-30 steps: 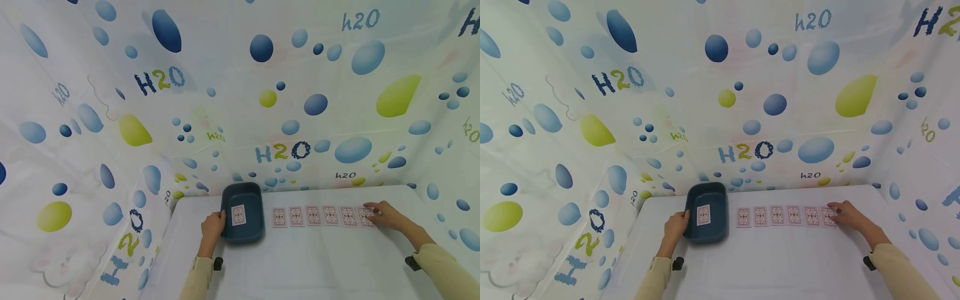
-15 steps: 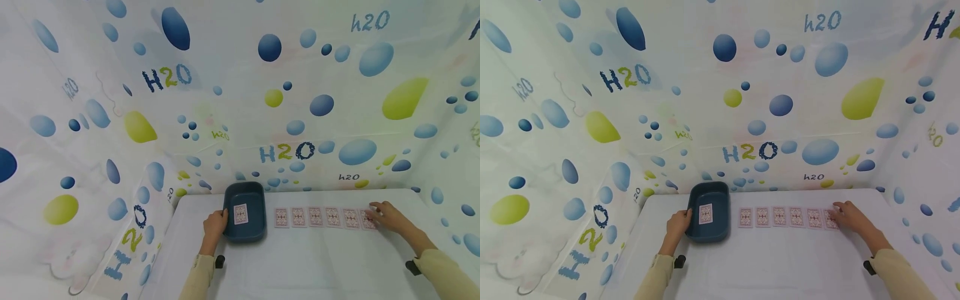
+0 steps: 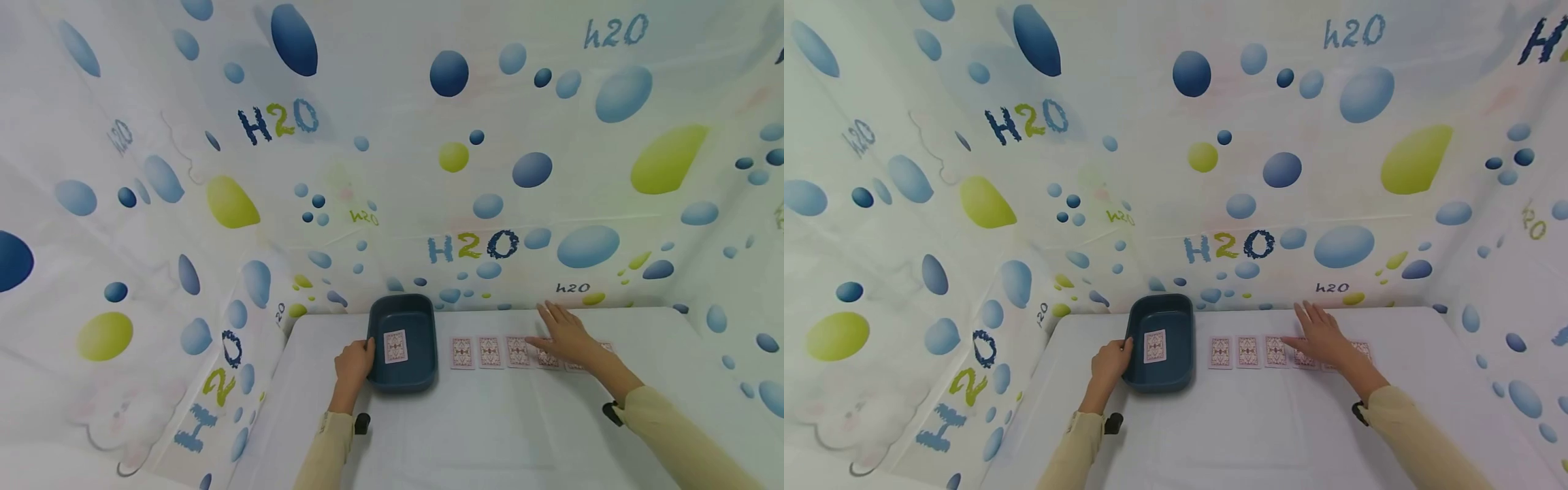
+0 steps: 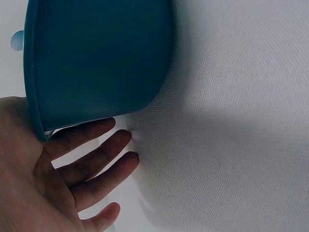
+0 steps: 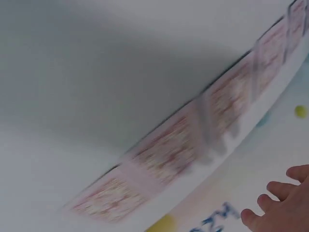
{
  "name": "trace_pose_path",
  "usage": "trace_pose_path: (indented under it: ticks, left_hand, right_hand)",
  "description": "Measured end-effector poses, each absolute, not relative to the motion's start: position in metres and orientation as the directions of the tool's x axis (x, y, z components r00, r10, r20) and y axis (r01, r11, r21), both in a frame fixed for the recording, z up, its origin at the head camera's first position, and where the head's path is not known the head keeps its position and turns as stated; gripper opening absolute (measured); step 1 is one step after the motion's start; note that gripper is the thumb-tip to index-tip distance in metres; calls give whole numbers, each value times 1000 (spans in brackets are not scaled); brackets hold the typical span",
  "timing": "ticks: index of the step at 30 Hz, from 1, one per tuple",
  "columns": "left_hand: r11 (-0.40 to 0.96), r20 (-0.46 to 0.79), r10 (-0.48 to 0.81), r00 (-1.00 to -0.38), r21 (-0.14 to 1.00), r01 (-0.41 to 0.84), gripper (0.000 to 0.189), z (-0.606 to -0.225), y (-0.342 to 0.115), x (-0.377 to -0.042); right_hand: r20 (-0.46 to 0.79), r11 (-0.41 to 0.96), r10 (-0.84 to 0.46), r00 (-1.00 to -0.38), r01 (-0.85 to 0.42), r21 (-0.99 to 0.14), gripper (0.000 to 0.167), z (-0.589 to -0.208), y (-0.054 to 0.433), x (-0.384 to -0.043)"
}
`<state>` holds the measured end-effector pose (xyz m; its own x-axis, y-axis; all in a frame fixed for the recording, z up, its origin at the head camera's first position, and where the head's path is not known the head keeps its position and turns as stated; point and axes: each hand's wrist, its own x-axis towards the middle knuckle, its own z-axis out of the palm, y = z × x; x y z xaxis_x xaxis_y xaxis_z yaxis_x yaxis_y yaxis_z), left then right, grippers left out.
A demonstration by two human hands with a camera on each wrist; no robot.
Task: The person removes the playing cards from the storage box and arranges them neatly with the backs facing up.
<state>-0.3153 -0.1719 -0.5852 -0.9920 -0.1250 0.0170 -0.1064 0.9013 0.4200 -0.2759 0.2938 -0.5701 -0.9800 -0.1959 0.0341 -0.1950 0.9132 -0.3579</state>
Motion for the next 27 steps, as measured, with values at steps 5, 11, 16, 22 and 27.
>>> trace_pose_path:
  ticks: [5,11,16,22,27]
  left_hand:
    - [896,3,-126,-992,430,-112,44,-584,-172,-314]
    - [891,1,-138,-990,437,-123,42,-583,-168,-314]
    - [892,6,-123,-992,438,-108,42,-583,-167,-313]
    - [889,20,-128,-992,446,-106,41,-584,-169,-311]
    - [887,40,-126,-991,451,-94,42,-582,-171,-313]
  right_hand:
    - [48,893,-253,-966,-252,-374,90,-559,246,-289]
    - [95,869,-345,-934,-356,-343,90,-563,196,-305]
    - [147,832,-418,-896,-443,-334,89,-566,155,-313]
    - [115,802,-480,-870,-488,-345,88,-562,94,-317]
    - [121,789,-529,-840,-540,-295,85,-557,48,-324]
